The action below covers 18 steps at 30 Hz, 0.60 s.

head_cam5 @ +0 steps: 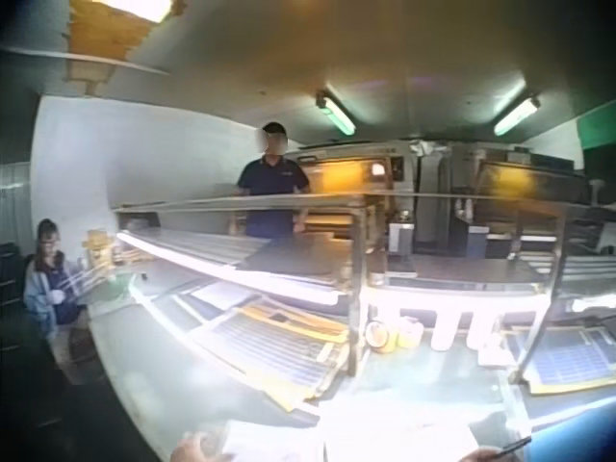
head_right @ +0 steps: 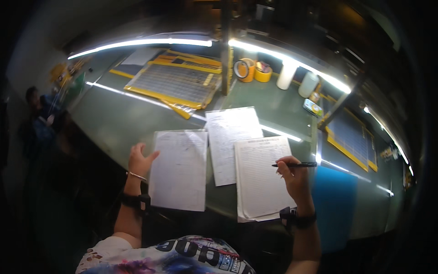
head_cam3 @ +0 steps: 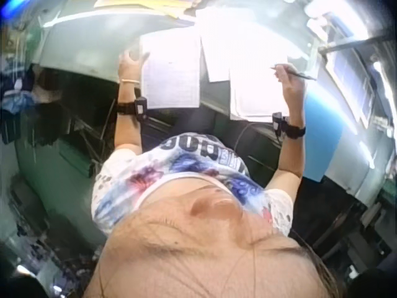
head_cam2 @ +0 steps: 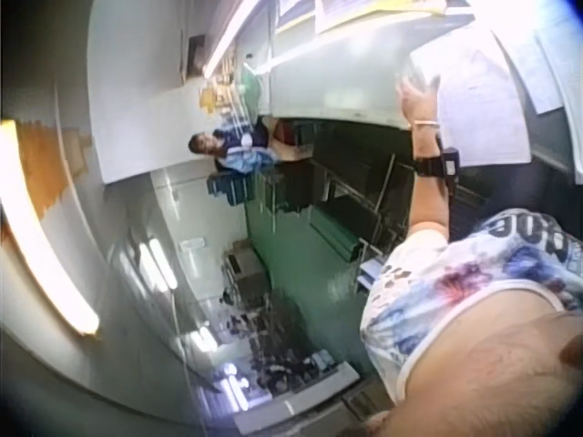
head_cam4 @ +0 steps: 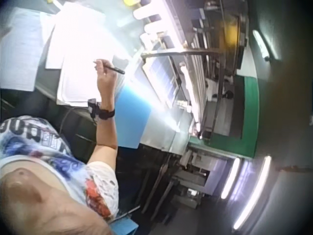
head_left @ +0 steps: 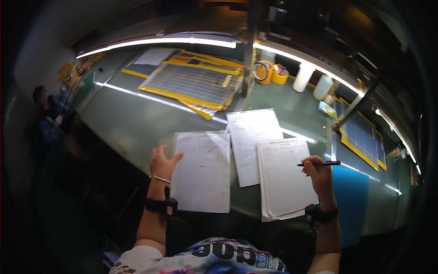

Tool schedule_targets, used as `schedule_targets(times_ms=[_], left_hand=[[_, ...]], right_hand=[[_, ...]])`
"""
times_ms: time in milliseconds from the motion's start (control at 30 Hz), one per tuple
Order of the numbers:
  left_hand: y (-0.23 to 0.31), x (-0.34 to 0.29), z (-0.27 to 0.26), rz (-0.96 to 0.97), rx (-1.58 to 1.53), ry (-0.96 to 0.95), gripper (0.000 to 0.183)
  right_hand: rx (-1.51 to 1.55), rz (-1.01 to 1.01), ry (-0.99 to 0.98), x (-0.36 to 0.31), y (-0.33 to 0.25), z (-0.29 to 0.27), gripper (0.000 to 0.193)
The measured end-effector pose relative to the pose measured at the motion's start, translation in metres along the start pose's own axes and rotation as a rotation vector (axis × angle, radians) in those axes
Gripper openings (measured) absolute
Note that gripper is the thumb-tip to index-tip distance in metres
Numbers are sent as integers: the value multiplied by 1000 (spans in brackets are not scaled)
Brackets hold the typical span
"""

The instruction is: The recorder inspects sheets of electronic components, documents the results on production forms, and hands over the completed sheets to a colleague.

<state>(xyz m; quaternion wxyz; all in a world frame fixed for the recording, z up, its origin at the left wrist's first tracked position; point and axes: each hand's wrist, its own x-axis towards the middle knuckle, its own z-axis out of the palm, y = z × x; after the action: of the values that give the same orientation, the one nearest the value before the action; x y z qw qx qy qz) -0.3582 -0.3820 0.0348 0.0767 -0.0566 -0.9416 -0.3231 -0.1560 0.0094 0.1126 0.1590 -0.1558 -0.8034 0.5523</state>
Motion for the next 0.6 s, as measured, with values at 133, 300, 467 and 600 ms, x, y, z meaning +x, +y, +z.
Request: schedule_targets(times_ms=[133, 300, 467, 600], left_hand=[[-20, -56, -9, -320, 243, -96, 63], [-24, -63, 4, -78, 255, 67, 55], [39, -31, 58, -71, -735, -321, 44], [71, -12, 122, -523, -1162, -706, 48]], right_hand=[[-279, -335, -52, -1, 1, 48, 3], [-225, -66, -89, 48, 17, 69, 12], [-612, 72, -20, 145, 83, 50, 32], [-736, 259, -11, 168, 100, 65, 46]])
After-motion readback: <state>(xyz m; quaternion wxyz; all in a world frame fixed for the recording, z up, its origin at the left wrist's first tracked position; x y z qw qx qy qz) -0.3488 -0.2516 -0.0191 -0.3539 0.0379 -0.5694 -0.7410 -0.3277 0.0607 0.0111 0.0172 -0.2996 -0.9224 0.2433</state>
